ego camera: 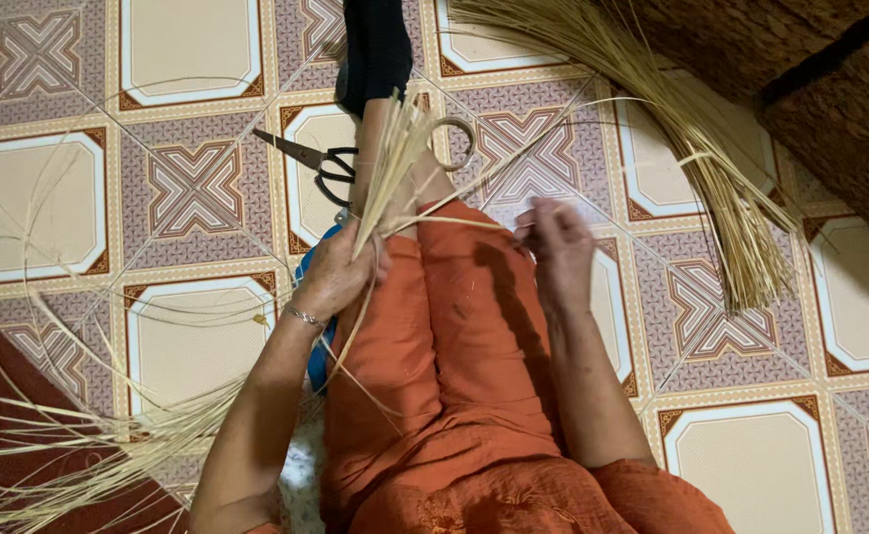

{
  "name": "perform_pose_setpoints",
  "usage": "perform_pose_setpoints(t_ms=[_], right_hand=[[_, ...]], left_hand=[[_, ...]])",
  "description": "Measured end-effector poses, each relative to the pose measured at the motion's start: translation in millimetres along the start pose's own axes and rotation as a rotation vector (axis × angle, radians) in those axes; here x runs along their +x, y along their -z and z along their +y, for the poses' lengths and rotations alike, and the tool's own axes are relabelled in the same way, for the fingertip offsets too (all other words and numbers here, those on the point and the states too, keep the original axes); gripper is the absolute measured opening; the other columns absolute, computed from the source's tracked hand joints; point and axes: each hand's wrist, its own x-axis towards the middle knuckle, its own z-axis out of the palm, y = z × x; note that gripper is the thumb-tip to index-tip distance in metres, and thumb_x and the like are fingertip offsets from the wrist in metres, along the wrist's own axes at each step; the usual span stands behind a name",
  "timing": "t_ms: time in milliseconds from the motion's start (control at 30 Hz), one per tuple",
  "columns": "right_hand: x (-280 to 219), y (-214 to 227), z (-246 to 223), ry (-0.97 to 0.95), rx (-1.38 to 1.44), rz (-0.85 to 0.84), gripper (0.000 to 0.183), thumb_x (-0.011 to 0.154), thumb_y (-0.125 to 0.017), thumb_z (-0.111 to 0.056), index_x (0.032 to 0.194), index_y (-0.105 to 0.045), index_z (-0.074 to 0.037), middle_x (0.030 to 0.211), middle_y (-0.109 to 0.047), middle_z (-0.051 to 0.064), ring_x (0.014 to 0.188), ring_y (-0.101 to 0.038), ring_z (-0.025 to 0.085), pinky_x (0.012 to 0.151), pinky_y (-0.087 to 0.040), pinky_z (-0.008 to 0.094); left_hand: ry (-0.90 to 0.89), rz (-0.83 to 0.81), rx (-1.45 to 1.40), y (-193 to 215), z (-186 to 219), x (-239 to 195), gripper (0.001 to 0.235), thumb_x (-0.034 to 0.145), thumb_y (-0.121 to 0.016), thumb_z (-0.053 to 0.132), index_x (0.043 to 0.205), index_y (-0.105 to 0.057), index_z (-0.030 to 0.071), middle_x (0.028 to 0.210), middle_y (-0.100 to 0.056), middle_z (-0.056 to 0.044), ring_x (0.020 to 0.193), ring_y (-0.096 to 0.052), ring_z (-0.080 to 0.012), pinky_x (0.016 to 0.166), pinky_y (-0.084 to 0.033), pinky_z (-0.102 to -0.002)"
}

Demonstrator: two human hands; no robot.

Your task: The person sits on the floor and weaves thin straw strands by hand, repeatedly pulling, aligning, and interlacing them to form a mat-like structure. The hands manipulate the straw continuously, adjusting the bundle and tightening the weave.

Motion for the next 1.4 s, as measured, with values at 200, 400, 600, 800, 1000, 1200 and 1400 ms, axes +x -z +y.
perform_pose_setpoints(t_ms=[200, 400, 600, 800, 1000, 1200, 1400], right_hand=[[4, 16, -32, 0.058, 0.083, -0.037, 0.013, 0.103, -0.068, -0.015, 0.109, -0.071, -0.004, 0.081, -0.070, 0.008, 0.066, -0.068, 0.014, 0.063, -0.060, 0.030], [2, 14, -28, 0.126, -0.243, -0.268, 0.011, 0.095, -0.067, -0.003, 0.106, -0.070, -0.001, 0.079, -0.069, 0.008, 0.067, -0.070, 0.013, 0.061, -0.061, 0.028], [-50, -53, 56, -0.290, -0.399, -0.619, 0.013, 0.095, -0.070, -0.012, 0.102, -0.069, -0.001, 0.078, -0.074, 0.007, 0.062, -0.069, 0.010, 0.054, -0.059, 0.024], [-69, -74, 92, -0.374, -0.402, -0.733, 0.016, 0.098, -0.071, -0.014, 0.094, -0.070, 0.001, 0.076, -0.073, 0.006, 0.059, -0.064, 0.008, 0.052, -0.053, 0.022], [-65, -67, 98, -0.443, -0.352, -0.727, 0.021, 0.100, -0.069, -0.019, 0.096, -0.071, 0.001, 0.077, -0.074, 0.005, 0.059, -0.065, 0.007, 0.054, -0.053, 0.022], [-49, -52, 61, 0.055, -0.584, -0.806, 0.026, 0.103, -0.072, -0.021, 0.115, -0.073, 0.002, 0.105, -0.076, 0.011, 0.096, -0.071, 0.012, 0.086, -0.058, 0.027], [-43, -44, 17, -0.055, -0.353, -0.389, 0.030, 0.100, -0.067, -0.019, 0.126, -0.066, -0.003, 0.099, -0.073, 0.007, 0.077, -0.067, 0.013, 0.066, -0.057, 0.027]], left_hand=[[-0.100, 0.036, 0.005, 27, 5, 4, 0.034, 0.106, -0.048, 0.018, 0.137, -0.055, 0.006, 0.088, -0.074, -0.008, 0.077, -0.074, -0.0139, 0.069, -0.061, -0.029], [0.000, -0.030, -0.105, 25, 6, 9, 0.030, 0.106, -0.047, 0.019, 0.128, -0.055, 0.001, 0.086, -0.072, -0.012, 0.072, -0.074, -0.0169, 0.064, -0.061, -0.031], [0.030, -0.066, -0.236, 8, 14, 15, 0.025, 0.106, -0.046, 0.019, 0.123, -0.052, 0.001, 0.093, -0.075, -0.013, 0.081, -0.077, -0.0203, 0.070, -0.064, -0.032], [-0.097, -0.050, -0.375, 1, 14, 10, 0.025, 0.108, -0.049, 0.019, 0.122, -0.055, -0.002, 0.105, -0.070, -0.013, 0.097, -0.076, -0.0223, 0.083, -0.063, -0.034], [-0.056, -0.135, -0.342, -11, 7, 4, 0.025, 0.107, -0.051, 0.021, 0.117, -0.061, 0.001, 0.087, -0.073, -0.007, 0.080, -0.072, -0.0163, 0.069, -0.061, -0.031], [-0.103, -0.068, -0.244, -15, -6, 4, 0.021, 0.104, -0.056, 0.021, 0.113, -0.060, 0.003, 0.075, -0.065, -0.003, 0.064, -0.064, -0.0098, 0.055, -0.056, -0.027], [-0.146, -0.014, -0.157, -23, -10, 3, 0.019, 0.104, -0.061, 0.018, 0.111, -0.061, 0.000, 0.068, -0.061, -0.003, 0.057, -0.058, -0.0096, 0.050, -0.049, -0.026]])
